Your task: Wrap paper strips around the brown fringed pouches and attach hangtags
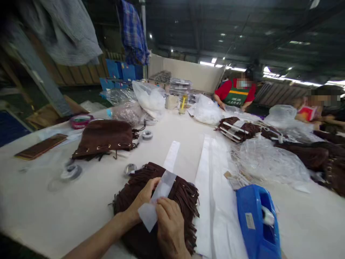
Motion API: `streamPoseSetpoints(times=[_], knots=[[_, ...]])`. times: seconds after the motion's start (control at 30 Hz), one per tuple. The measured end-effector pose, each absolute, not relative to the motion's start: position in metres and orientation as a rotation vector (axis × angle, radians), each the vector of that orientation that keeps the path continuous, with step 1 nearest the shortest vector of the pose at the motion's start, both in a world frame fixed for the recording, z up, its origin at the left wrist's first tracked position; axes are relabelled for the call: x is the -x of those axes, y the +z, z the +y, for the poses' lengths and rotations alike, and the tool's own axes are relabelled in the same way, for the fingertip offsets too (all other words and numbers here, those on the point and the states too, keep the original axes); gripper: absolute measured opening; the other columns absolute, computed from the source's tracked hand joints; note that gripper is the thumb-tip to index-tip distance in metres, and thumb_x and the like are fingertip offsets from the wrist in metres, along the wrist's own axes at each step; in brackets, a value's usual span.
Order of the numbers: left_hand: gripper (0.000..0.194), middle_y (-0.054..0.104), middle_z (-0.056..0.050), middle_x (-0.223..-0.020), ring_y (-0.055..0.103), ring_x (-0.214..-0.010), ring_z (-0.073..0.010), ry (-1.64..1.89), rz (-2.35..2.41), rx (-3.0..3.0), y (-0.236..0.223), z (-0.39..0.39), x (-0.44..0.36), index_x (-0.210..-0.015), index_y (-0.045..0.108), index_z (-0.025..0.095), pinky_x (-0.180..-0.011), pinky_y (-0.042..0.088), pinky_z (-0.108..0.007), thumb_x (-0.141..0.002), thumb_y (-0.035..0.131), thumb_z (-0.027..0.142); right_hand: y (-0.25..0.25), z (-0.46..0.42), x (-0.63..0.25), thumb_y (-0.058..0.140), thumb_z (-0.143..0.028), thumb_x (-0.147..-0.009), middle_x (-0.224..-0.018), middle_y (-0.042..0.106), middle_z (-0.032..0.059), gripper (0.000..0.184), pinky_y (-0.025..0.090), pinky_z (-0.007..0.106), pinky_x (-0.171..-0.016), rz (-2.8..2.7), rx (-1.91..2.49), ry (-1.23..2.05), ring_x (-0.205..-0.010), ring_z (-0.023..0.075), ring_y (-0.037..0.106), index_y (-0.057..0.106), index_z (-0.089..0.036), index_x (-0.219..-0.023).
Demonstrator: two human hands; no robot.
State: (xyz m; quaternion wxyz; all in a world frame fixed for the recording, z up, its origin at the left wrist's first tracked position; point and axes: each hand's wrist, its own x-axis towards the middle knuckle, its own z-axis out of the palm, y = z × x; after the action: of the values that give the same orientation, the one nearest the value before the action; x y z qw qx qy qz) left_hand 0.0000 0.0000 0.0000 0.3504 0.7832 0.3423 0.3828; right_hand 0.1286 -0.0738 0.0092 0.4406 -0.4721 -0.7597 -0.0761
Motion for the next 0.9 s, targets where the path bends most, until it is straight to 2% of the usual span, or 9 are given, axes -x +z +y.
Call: streamPoseSetpoints(times=[0.1,0.17,0.27,0.37,0.47,0.67,0.73,0.8,0.9], knots=[[0.063,0.040,-0.015,-0.133,0.039,-0.124,-0.0242,0.810,0.748,-2.112,0.014,0.001,0.025,-0.132,0.032,0.017,-0.104,0.035,-0.043,-0.074,0.055,0.012,0.004,-0.078,-0.131,0.040,-0.006,-0.086,-0.094,0.069,0.0104,0.027,0.055,0.035,-0.076,-1.935,1.122,-0.235,-0.094,0.0202,0.063,0.061,-0.016,-0.100],[0.054,0.038,-0.012,-0.137,0.036,-0.127,-0.0228,0.741,0.680,-2.189,0.025,0.005,0.036,-0.126,0.042,0.018,-0.106,0.033,-0.041,-0.074,0.049,0.006,0.002,-0.080,-0.132,0.040,-0.006,-0.086,-0.096,0.069,0.0106,0.029,0.055,0.035,-0.077,-1.976,1.115,-0.241,-0.097,0.0207,0.063,0.060,-0.016,-0.103],[0.038,0.049,-0.011,-0.129,0.044,-0.121,-0.0179,0.783,0.588,-2.348,0.040,0.012,0.039,-0.111,0.055,0.017,-0.103,0.038,-0.035,-0.080,0.037,0.002,0.000,-0.081,-0.132,0.038,-0.004,-0.085,-0.099,0.069,0.0111,0.032,0.056,0.034,-0.079,-2.037,1.133,-0.229,-0.100,0.0207,0.061,0.060,-0.014,-0.107],[0.026,0.062,-0.009,-0.109,0.053,-0.109,-0.0161,0.783,0.364,-2.520,0.039,0.016,0.029,-0.101,0.060,0.015,-0.095,0.044,-0.029,-0.086,0.040,0.009,0.001,-0.082,-0.130,0.036,-0.002,-0.084,-0.100,0.068,0.0124,0.035,0.056,0.035,-0.082,-2.071,1.145,-0.240,-0.101,0.0217,0.061,0.059,-0.011,-0.108],[0.022,0.065,-0.009,-0.102,0.055,-0.105,-0.0175,0.757,0.243,-2.568,0.024,0.016,0.021,-0.097,0.061,0.013,-0.094,0.044,-0.030,-0.086,0.042,0.011,0.005,-0.088,-0.128,0.037,-0.003,-0.083,-0.103,0.066,0.0132,0.037,0.053,0.039,-0.087,-2.125,1.160,-0.173,-0.104,0.0225,0.059,0.058,-0.010,-0.113],[0.020,0.061,-0.011,-0.113,0.046,-0.117,-0.0211,0.732,0.097,-2.672,0.012,0.016,0.029,-0.095,0.061,0.011,-0.101,0.037,-0.032,-0.087,0.042,0.012,0.008,-0.116,-0.132,0.041,-0.010,-0.086,-0.118,0.060,0.0134,0.038,0.044,0.045,-0.098,-2.240,1.235,0.014,-0.119,0.0223,0.048,0.051,-0.012,-0.122],[0.021,0.060,-0.012,-0.115,0.043,-0.120,-0.0226,0.688,0.012,-2.725,0.014,0.015,0.033,-0.098,0.061,0.011,-0.103,0.034,-0.033,-0.086,0.042,0.011,0.004,-0.124,-0.133,0.045,-0.019,-0.087,-0.122,0.057,0.0151,0.038,0.043,0.046,-0.098,-2.251,1.256,-0.003,-0.124,0.0243,0.043,0.049,-0.010,-0.124],[0.024,0.060,-0.013,-0.114,0.043,-0.120,-0.0243,0.650,-0.050,-2.770,0.017,0.013,0.037,-0.102,0.059,0.009,-0.104,0.033,-0.035,-0.087,0.041,0.013,0.000,-0.129,-0.133,0.052,-0.029,-0.086,-0.126,0.054,0.0164,0.047,0.041,0.048,-0.099,-2.285,1.260,-0.012,-0.126,0.0266,0.039,0.046,-0.008,-0.127],[0.028,0.060,-0.015,-0.113,0.046,-0.116,-0.0255,0.615,-0.097,-2.811,0.022,0.008,0.043,-0.106,0.057,0.005,-0.102,0.035,-0.036,-0.089,0.037,0.017,-0.003,-0.129,-0.132,0.055,-0.029,-0.083,-0.128,0.052,0.0161,0.052,0.040,0.048,-0.100,-2.317,1.259,-0.022,-0.127,0.0270,0.038,0.044,-0.009,-0.130]])
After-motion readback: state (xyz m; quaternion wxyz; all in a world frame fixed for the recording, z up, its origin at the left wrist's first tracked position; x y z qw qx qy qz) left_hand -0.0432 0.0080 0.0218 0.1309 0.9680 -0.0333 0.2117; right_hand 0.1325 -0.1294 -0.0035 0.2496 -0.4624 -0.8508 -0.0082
